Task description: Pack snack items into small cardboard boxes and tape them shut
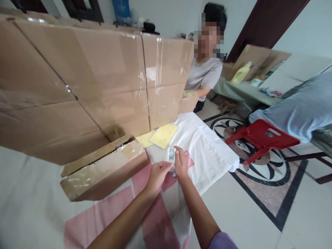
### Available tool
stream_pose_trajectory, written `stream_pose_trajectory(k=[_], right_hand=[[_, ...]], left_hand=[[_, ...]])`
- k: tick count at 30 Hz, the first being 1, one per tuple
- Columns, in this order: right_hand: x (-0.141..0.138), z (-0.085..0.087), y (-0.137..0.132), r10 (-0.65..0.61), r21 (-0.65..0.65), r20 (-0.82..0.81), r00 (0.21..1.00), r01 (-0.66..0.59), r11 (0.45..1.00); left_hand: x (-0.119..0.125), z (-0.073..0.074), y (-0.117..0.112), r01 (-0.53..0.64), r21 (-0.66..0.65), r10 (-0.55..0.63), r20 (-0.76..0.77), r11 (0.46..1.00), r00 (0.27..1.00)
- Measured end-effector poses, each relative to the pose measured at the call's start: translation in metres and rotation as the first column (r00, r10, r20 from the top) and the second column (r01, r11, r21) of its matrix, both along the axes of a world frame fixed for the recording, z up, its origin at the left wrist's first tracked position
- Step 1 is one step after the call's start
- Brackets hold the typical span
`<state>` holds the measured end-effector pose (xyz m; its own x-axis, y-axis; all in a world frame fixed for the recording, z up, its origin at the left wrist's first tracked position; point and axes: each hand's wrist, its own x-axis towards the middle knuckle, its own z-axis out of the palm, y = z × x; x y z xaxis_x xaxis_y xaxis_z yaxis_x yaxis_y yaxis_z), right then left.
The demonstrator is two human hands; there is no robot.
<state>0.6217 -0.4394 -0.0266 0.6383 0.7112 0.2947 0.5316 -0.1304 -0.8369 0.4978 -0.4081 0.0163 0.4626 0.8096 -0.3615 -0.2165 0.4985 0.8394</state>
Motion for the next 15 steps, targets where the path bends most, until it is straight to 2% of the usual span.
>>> stream_pose_trajectory(k=[10, 15], right_hand=[[0.0, -0.001, 0.0, 0.002, 0.012, -0.121, 0.993, -0.001, 1.0], [-0.001, -0.001, 0.0, -0.013, 0.021, -0.12, 0.993, 0.015, 1.0]], left_hand=[[-0.001, -0.012, -0.013, -0.006, 0.018, 0.006, -0.02, 1.0, 1.0], [-0.005, -0.015, -0.016, 0.048, -0.009, -0.049, -0.065, 0.999, 0.997]])
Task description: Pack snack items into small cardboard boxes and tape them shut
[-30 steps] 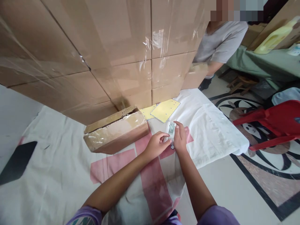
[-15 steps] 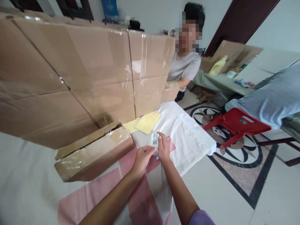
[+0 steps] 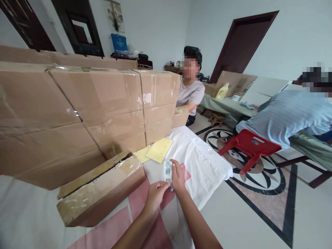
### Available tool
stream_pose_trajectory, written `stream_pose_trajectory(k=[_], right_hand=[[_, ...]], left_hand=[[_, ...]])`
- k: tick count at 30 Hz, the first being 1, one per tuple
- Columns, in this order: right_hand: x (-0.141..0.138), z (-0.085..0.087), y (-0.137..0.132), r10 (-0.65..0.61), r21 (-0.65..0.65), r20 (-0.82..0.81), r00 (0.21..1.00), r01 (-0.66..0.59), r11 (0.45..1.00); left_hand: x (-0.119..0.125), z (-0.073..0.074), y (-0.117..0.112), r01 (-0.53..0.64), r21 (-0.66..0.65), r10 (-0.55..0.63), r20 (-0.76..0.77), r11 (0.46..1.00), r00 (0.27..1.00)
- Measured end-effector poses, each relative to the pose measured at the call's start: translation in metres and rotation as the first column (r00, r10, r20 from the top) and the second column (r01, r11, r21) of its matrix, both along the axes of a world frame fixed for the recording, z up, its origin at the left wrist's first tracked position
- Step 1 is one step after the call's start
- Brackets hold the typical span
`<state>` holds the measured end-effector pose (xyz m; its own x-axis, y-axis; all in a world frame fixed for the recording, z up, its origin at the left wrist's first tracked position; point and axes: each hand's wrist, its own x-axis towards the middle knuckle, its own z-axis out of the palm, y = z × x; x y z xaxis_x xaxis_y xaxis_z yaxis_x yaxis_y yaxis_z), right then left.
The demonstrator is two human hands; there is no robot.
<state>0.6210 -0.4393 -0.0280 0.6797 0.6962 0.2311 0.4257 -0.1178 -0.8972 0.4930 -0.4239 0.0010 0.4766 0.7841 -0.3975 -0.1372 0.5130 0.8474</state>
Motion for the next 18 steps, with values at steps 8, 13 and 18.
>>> stream_pose_trajectory(k=[8, 13, 18], right_hand=[[-0.0017, 0.0035, 0.0004, -0.012, -0.002, 0.006, 1.0, 0.012, 1.0], [-0.0007, 0.0025, 0.0008, 0.009, 0.005, -0.009, 1.0, -0.009, 1.0], [-0.0011, 0.0032, 0.0004, 0.007, 0.023, -0.012, 1.0, -0.007, 1.0]], left_hand=[[-0.0004, 0.0013, -0.0015, -0.018, -0.043, 0.017, -0.01, 0.999, 1.0], [0.002, 0.0015, -0.0014, -0.051, -0.034, 0.05, -0.003, 0.998, 0.999], [0.0007, 0.0039, -0.0013, -0.039, -0.044, 0.038, -0.018, 0.998, 0.999]])
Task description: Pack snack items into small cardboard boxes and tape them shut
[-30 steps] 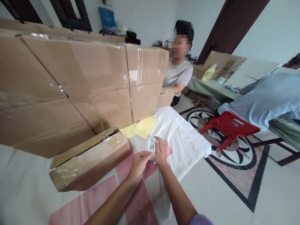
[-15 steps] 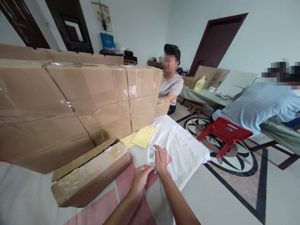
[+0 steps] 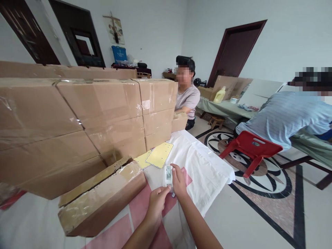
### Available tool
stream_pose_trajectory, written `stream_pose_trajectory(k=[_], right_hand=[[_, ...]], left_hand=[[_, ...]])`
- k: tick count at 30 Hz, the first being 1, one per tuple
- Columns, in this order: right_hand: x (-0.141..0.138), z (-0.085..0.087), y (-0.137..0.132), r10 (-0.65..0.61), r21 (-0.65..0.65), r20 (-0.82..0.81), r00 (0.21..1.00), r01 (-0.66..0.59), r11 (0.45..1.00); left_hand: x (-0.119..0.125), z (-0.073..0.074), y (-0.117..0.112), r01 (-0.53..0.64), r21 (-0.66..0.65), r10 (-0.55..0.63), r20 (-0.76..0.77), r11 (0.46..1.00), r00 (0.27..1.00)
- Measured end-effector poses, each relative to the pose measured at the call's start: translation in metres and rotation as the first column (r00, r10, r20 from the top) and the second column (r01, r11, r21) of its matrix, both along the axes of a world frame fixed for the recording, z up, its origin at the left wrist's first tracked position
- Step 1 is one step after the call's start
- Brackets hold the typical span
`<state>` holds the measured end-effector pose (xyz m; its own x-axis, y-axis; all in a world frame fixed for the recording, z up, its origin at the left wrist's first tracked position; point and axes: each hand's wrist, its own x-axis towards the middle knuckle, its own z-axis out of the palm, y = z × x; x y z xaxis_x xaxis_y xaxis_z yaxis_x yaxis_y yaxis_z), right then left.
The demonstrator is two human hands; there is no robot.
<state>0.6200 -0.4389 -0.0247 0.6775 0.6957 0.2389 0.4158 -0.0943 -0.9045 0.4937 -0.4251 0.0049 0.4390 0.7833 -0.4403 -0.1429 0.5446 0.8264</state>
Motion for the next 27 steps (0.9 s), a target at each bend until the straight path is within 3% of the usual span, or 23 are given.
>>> stream_pose_trajectory(k=[9, 18, 27], right_hand=[[0.0, 0.0, 0.0, -0.008, -0.014, -0.009, 1.0, 0.008, 1.0], [0.003, -0.006, 0.0, 0.01, -0.014, -0.013, 1.0, -0.01, 1.0], [0.003, -0.005, 0.003, 0.01, -0.009, 0.024, 1.0, -0.01, 1.0]], left_hand=[[0.0, 0.0, -0.003, -0.009, -0.049, 0.009, 0.0, 0.999, 1.0], [0.003, 0.0, -0.011, -0.066, 0.063, 0.065, 0.013, 0.996, 0.998], [-0.001, 0.006, -0.009, -0.016, 0.024, 0.017, -0.034, 1.0, 0.999]])
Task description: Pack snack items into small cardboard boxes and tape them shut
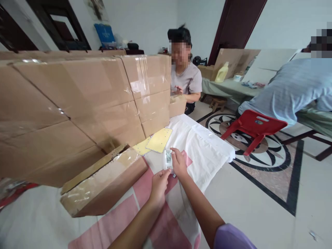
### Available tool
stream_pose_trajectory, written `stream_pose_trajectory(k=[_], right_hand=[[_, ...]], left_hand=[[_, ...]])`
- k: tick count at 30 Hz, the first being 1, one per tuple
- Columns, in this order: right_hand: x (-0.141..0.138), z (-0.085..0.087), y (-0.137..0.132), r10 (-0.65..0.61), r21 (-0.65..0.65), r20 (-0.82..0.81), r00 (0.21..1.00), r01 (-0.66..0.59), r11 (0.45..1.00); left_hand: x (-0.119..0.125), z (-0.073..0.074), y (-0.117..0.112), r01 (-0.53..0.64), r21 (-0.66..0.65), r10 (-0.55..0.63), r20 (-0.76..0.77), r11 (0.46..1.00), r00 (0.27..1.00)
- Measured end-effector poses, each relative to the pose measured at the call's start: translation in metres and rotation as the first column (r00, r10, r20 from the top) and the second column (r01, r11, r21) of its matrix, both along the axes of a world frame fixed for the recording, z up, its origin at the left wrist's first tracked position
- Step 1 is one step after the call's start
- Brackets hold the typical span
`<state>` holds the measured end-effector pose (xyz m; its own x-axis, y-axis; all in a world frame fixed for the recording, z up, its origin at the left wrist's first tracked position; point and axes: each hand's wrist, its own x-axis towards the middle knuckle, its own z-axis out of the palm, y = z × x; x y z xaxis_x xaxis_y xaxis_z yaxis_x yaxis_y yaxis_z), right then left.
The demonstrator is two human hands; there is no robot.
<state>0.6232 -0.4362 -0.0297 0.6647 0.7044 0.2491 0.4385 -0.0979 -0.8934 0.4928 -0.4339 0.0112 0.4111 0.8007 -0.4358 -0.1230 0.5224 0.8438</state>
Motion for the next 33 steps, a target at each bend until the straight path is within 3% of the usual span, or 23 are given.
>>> stream_pose_trajectory(k=[9, 20, 28, 33], right_hand=[[-0.002, 0.005, 0.002, 0.015, -0.021, 0.027, 1.0, -0.014, 1.0], [-0.003, 0.007, 0.001, 0.021, -0.049, -0.034, 0.999, -0.023, 0.999], [-0.004, 0.006, 0.001, 0.011, -0.055, -0.034, 0.999, -0.013, 0.998], [-0.004, 0.007, 0.002, 0.012, -0.044, -0.031, 0.999, -0.013, 0.999]], left_hand=[[-0.003, -0.006, 0.001, 0.005, -0.056, -0.007, -0.02, 0.998, 1.0], [-0.002, 0.006, -0.001, -0.037, -0.195, 0.043, 0.027, 0.98, 0.999], [0.0, -0.004, -0.001, -0.026, -0.324, 0.039, 0.032, 0.946, 0.999], [0.001, -0.007, -0.002, -0.009, -0.309, 0.024, 0.046, 0.951, 0.999]])
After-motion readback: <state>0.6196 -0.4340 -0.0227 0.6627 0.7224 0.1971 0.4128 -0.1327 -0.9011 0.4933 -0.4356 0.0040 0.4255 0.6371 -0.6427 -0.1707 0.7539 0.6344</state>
